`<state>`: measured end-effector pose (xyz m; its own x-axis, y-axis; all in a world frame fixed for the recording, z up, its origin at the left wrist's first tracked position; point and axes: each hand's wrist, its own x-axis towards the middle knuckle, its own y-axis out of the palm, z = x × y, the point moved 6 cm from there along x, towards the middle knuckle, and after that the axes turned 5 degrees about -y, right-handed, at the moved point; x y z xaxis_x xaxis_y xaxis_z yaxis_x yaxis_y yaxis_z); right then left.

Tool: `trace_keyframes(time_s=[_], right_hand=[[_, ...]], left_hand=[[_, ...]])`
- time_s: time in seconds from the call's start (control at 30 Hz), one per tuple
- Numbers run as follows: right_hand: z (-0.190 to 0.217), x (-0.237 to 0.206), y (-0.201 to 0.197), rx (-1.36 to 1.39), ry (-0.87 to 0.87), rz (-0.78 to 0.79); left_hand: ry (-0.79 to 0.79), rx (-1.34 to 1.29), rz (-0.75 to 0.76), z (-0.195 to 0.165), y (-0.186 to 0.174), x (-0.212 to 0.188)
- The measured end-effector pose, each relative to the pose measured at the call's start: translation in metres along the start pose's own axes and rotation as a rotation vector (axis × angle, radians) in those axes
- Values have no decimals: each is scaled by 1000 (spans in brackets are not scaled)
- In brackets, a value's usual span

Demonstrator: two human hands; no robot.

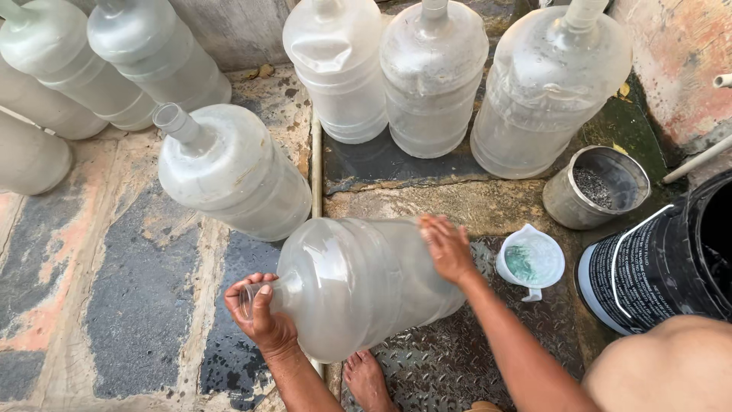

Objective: The person scrubs the exterior of large plastic water jugs using a yellow sponge and soapy water from a white pitcher. They rotate each jug to clean different sides and rinse the sponge periodically.

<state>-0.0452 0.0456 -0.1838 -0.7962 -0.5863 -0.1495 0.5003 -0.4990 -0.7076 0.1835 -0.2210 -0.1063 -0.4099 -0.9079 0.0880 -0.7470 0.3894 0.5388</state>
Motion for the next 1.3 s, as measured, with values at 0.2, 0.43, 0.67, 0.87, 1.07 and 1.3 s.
trace_keyframes(time_s=[0.2, 0.43, 0.67, 0.87, 1.07, 1.3], right_hand=[[-86, -7, -25, 678, 510, -260], [-76, -18, -30, 981, 295, -484], [-85, -30, -30, 1087, 706, -349], [-87, -26, -18, 1321, 590, -398], [-100, -11, -48, 1083, 610, -505], [-1, 0, -293, 539, -261, -1071]], left_hand=[[-90, 69, 33, -3, 18, 2], [137, -230, 404, -74, 44, -11], [100, 70, 337, -89, 86, -11], [105, -24, 457, -117, 124, -40], [137, 210, 311, -116, 116, -26], [-521, 889, 395, -2, 50, -6]])
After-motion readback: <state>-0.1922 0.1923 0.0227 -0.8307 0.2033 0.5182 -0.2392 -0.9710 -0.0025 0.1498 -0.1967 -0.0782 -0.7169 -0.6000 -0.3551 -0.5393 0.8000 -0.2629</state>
